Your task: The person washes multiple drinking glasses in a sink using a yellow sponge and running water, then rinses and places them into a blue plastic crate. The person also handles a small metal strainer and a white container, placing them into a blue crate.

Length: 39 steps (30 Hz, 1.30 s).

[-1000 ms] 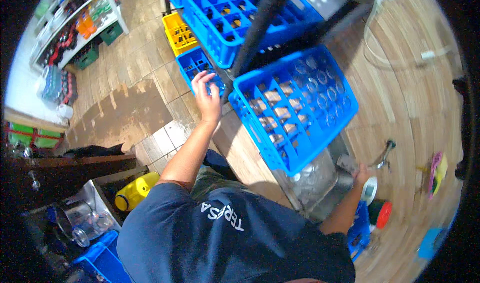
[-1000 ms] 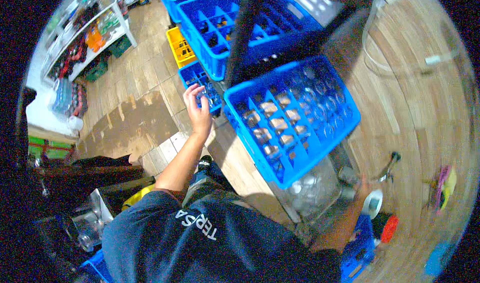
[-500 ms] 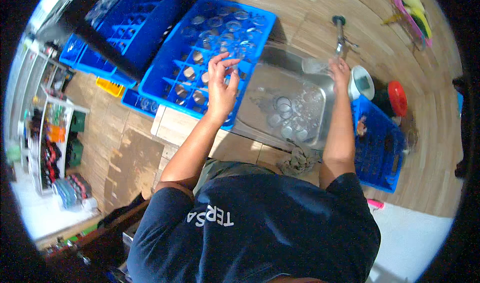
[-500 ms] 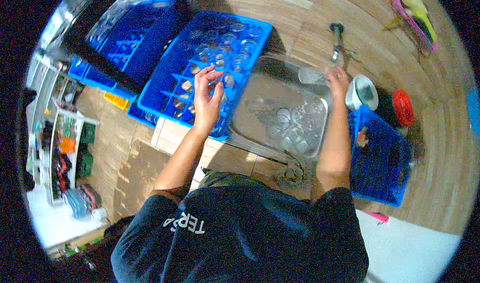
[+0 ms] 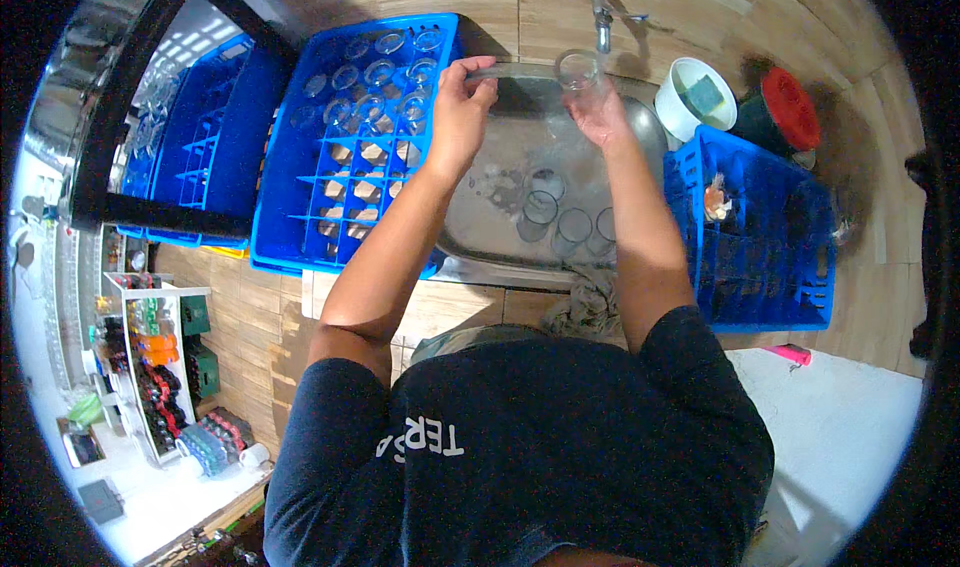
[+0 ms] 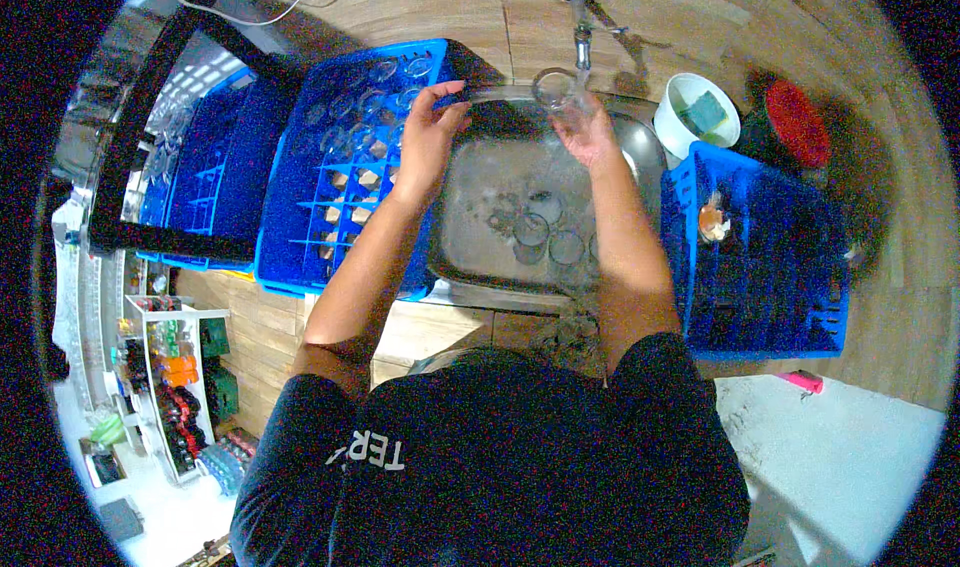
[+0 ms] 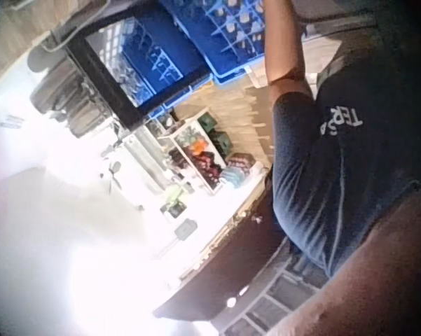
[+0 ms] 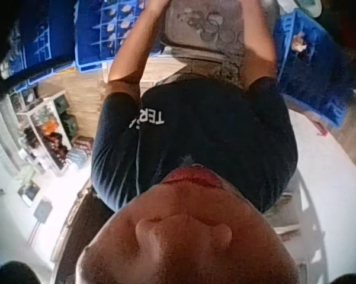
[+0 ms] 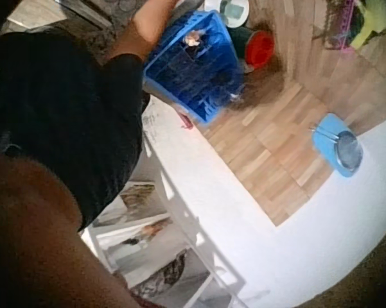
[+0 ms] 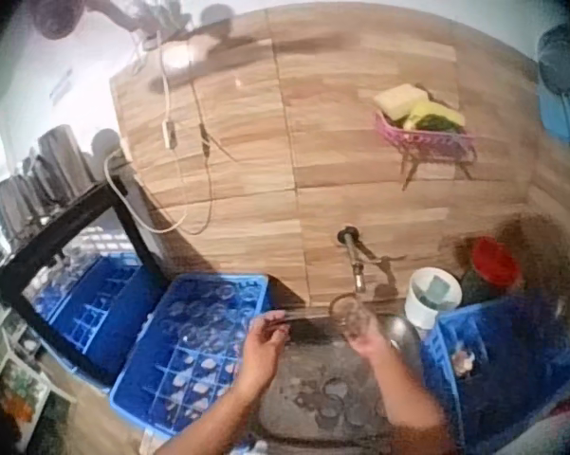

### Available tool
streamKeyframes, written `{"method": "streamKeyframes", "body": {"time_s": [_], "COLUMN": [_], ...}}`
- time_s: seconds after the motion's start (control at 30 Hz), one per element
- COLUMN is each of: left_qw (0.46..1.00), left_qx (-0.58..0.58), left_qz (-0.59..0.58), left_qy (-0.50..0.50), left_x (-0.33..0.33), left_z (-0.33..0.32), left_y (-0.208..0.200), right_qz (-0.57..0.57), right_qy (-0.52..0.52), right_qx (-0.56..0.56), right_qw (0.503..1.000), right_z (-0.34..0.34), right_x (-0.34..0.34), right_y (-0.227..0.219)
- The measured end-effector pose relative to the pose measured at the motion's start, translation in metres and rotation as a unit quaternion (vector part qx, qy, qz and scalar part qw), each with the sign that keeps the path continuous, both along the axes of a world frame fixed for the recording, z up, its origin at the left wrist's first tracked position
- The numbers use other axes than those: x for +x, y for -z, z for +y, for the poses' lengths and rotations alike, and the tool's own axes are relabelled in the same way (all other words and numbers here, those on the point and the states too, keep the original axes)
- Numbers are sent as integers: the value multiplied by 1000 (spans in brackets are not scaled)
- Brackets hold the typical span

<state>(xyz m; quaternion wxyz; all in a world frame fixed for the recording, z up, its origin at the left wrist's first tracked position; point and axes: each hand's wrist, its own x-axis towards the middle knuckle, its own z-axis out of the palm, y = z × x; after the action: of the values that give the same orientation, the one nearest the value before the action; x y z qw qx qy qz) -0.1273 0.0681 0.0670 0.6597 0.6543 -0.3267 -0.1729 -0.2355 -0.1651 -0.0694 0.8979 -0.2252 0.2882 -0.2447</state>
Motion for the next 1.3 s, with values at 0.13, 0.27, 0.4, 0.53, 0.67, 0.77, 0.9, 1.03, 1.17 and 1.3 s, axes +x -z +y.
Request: {"method": "streamKeyframes", "body": {"time_s": [0.13, 0.27, 0.4, 0.53, 0.67, 0.77, 0.9, 1.03, 1.17, 1.3], "left_qw": [999, 995, 981, 955, 956, 949, 948, 966, 992, 939], "left_qx": [46, 74, 131, 100, 78, 55, 61, 55, -27, -123], "left_qz": [-5, 11, -69, -255, -235, -267, -283, -250, 115, 314], "left_qy": [6, 72, 124, 117, 158, 159, 132, 23, -35, -60], "left_x": [4, -5, -13, -13, -11, -11, -2, 12, 24, 40], "left_z": [-25, -40, -53, -58, -62, -63, -49, -4, 65, 135], "left_y": [27, 48, 51, 37, 16, 4, -5, -11, -17, -21], "right_qz": [116, 318, 241, 2, -36, -50, -121, 135, 137, 215], "right_qy": [-147, -104, -77, -19, -19, -66, -208, -369, -505, -385], "right_qx": [-187, -577, -648, -267, -89, -77, -54, -223, -702, -657], "right_qw": [964, 745, 718, 963, 995, 994, 969, 892, 483, 612], "right_z": [-15, -4, -4, -13, -9, 3, 29, 83, 125, 119], "right_x": [-23, -27, -32, -39, -27, -19, -16, -27, -54, -50], "right_y": [-44, -77, -84, -66, -43, -36, -36, -15, 31, 79]}}
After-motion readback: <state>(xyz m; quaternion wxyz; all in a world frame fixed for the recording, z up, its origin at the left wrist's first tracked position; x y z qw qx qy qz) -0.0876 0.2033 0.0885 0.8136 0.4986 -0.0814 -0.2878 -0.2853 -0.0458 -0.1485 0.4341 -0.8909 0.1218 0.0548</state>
